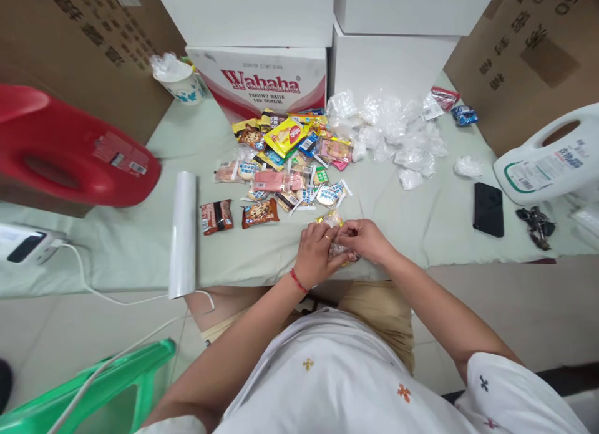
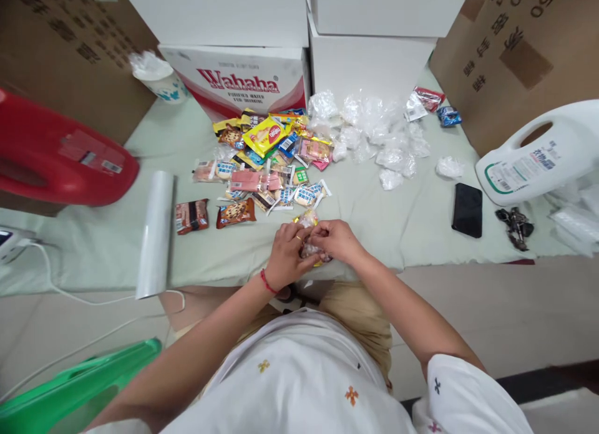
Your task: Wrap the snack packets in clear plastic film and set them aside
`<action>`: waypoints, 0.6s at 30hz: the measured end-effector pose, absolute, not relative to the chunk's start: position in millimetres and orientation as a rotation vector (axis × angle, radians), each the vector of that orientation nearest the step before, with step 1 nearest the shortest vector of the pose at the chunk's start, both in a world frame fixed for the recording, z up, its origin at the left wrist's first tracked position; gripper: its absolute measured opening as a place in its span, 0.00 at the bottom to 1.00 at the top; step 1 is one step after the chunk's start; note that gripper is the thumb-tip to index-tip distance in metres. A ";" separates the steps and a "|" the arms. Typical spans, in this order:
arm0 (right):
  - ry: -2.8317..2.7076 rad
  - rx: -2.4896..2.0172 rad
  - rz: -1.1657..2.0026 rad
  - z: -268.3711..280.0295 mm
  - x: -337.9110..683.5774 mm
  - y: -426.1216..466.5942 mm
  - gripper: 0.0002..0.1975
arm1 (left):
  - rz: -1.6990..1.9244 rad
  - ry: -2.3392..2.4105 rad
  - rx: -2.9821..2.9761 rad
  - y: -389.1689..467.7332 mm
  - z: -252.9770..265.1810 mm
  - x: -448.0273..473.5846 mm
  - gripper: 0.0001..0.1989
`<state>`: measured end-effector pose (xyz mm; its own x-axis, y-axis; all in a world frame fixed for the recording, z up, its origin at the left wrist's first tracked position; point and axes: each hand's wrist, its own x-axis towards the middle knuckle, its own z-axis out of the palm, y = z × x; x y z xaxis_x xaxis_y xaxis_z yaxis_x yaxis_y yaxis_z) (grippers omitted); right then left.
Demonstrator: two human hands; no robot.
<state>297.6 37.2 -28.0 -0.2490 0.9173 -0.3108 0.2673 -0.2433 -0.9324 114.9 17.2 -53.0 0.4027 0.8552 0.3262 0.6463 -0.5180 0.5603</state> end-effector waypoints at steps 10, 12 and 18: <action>-2.345 -0.937 0.508 -19.2 361.3 -5.1 0.19 | 1.060 1.191 2.128 27.4 -61.6 115.4 0.09; -2.548 -0.840 0.347 -28.5 359.2 -9.8 0.22 | 1.120 1.148 2.111 29.3 -61.4 115.6 0.09; -2.696 -0.746 0.180 -48.1 340.1 5.3 0.26 | 1.152 1.178 2.127 32.0 -58.0 116.9 0.09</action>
<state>340.1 5.3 -48.1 -0.8055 0.5189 0.2863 0.4761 0.8543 -0.2087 116.9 32.0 -58.0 0.2874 0.8443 0.4523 0.4713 -0.5358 0.7006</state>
